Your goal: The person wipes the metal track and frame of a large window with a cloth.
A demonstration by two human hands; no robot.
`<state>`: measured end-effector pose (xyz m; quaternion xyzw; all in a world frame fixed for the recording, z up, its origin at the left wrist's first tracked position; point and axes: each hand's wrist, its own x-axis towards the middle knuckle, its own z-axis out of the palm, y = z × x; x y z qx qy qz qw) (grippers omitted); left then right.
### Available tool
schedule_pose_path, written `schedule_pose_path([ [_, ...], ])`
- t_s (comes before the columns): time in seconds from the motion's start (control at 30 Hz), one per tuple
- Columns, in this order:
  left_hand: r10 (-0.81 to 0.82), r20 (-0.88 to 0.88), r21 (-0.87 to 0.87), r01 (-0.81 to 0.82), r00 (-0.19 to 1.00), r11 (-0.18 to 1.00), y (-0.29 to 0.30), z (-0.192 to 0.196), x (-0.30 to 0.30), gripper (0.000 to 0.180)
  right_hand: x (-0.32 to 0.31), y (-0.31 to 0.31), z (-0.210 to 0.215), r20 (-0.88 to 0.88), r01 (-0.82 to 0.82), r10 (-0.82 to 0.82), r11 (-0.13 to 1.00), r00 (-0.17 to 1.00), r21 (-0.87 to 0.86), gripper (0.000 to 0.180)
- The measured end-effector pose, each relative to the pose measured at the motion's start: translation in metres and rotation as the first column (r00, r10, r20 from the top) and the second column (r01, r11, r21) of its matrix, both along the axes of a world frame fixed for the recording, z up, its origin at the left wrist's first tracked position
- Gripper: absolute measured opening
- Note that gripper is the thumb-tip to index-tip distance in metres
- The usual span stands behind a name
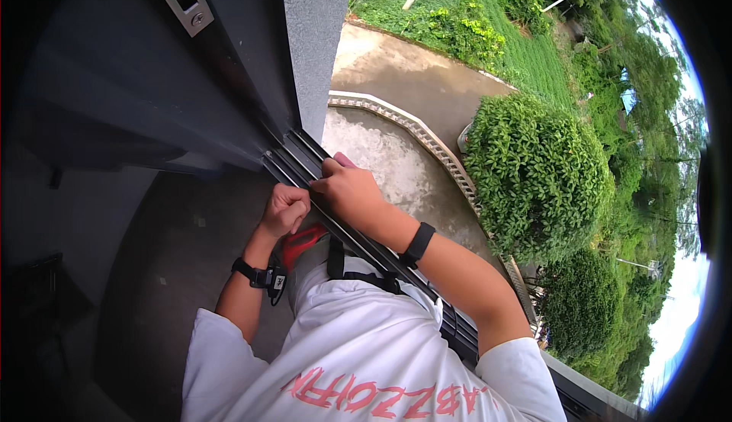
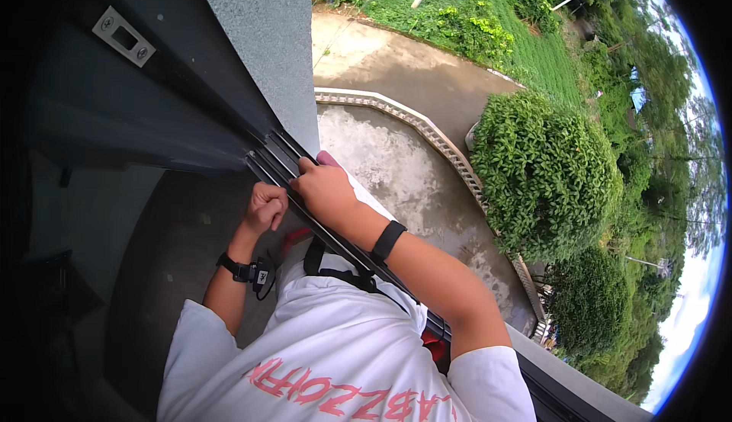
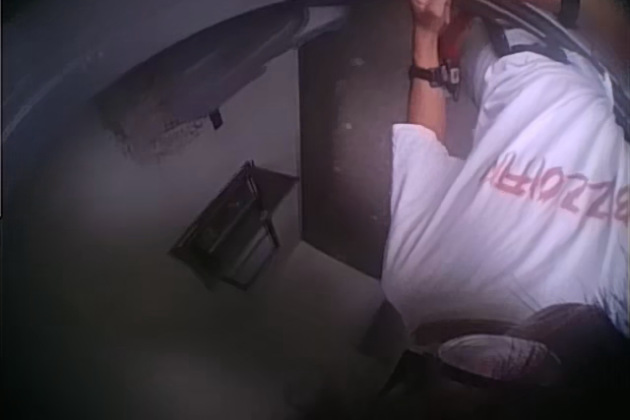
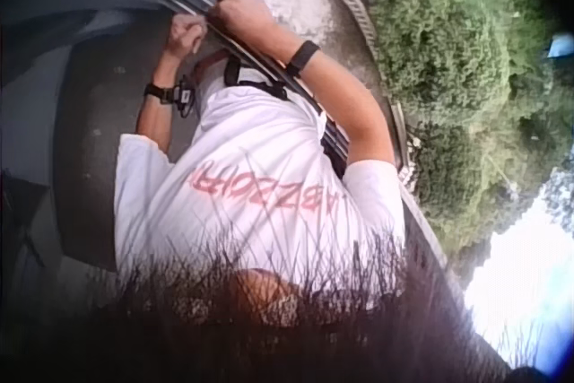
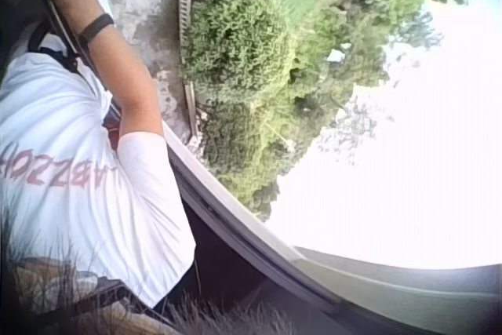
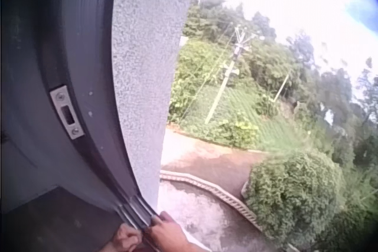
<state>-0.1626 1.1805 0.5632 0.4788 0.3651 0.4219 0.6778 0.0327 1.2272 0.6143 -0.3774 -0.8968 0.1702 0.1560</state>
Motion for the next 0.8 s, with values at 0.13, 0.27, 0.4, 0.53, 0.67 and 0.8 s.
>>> schedule_pose_path([
  [0.13, 0.003, 0.026, 0.033, -0.004, 1.0, 0.999, -0.006, -0.015, -0.003, 0.026, -0.025, 0.01, -0.003, 0.231, 0.0, 0.03, 0.991, 0.972, -0.132, 0.011],
  [0.27, 0.025, -0.005, -0.059, -0.025, 1.0, 0.998, -0.007, -0.011, 0.003, 0.026, -0.059, 0.035, -0.013, 0.133, 0.134, -0.123, 0.988, 0.984, -0.08, 0.012],
  [0.4, 0.004, -0.032, -0.072, -0.006, 0.999, 0.997, -0.008, -0.011, -0.003, 0.026, -0.064, 0.027, -0.015, 0.01, 0.163, -0.162, 0.986, 0.987, -0.041, 0.013],
  [0.53, 0.009, 0.012, -0.022, -0.009, 1.0, 1.0, -0.004, -0.014, -0.002, 0.027, -0.038, 0.019, -0.015, -0.008, 0.06, -0.06, 0.998, 0.998, -0.008, 0.014],
  [0.67, 0.031, 0.005, -0.148, -0.03, 0.999, 0.988, -0.001, -0.021, 0.003, 0.026, -0.065, 0.04, -0.018, 0.021, 0.173, -0.173, 0.985, 0.985, -0.015, 0.014],
  [0.8, 0.003, 0.003, -0.06, -0.003, 1.0, 0.998, 0.018, -0.038, 0.01, 0.024, -0.061, 0.054, -0.04, -0.013, 0.19, -0.19, 0.98, 0.982, 0.052, 0.014],
])
